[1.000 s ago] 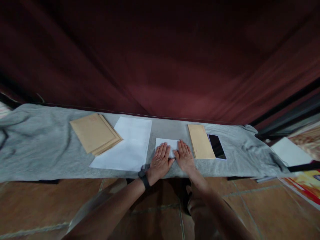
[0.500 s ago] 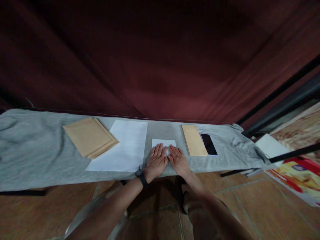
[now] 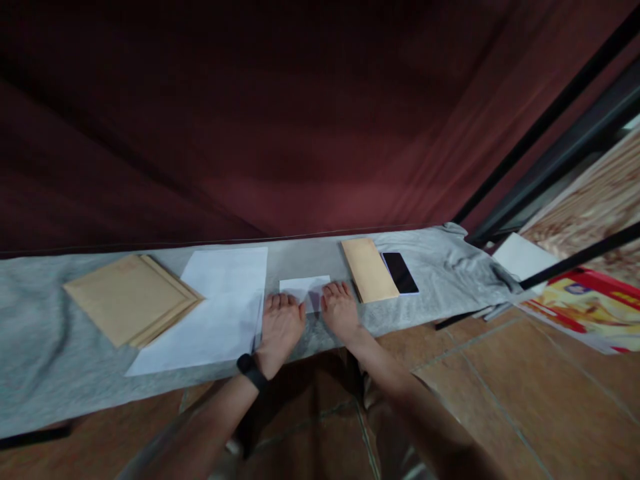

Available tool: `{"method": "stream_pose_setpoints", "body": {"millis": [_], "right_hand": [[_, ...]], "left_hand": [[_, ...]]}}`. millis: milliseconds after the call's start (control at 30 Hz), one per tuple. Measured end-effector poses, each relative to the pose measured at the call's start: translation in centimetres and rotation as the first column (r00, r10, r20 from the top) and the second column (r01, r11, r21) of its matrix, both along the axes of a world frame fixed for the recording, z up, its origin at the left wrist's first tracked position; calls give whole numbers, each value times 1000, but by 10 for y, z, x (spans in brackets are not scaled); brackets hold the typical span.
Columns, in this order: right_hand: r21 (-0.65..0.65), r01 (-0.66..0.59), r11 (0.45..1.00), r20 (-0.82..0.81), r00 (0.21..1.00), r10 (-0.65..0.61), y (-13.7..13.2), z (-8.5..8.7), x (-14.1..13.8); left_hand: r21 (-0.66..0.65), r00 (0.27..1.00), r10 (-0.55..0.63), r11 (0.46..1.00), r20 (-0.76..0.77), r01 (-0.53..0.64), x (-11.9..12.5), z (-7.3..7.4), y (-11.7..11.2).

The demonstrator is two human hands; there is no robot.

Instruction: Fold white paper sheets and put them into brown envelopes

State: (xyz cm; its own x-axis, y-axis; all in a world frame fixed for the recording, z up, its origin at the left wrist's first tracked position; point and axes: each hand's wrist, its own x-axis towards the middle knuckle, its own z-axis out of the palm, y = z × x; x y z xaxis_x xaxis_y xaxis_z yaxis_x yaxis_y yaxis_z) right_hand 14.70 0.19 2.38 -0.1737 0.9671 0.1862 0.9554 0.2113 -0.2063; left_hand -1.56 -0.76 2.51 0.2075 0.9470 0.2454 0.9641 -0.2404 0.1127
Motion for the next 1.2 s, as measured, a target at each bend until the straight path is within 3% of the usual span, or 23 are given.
{"method": "stream_pose_setpoints", "body": {"millis": [167,333,567,1000,1200], "right_hand": [[-13,-3,1000,50,999,4,4,4,-6],[-9,16,1000,-35,999,-17,13,0,-3],[7,-195,981,-137,971,194,23,-18,-14],[46,-112,993,-45,992,114,15,-41,-7],[38,-13,999,-5,1000,13,13,-44,2]], "left_hand": [[-7,989,-130,991,63,131,4,-10,17],[-35,995,-76,996,65,79,10,-29,18],[-47,996,-86,995,-28,85,10,-36,18],[-2,1000,-8,1000,-7,8,2,-41,18],[16,998,65,998,15,-65,0,-40,15]]}}
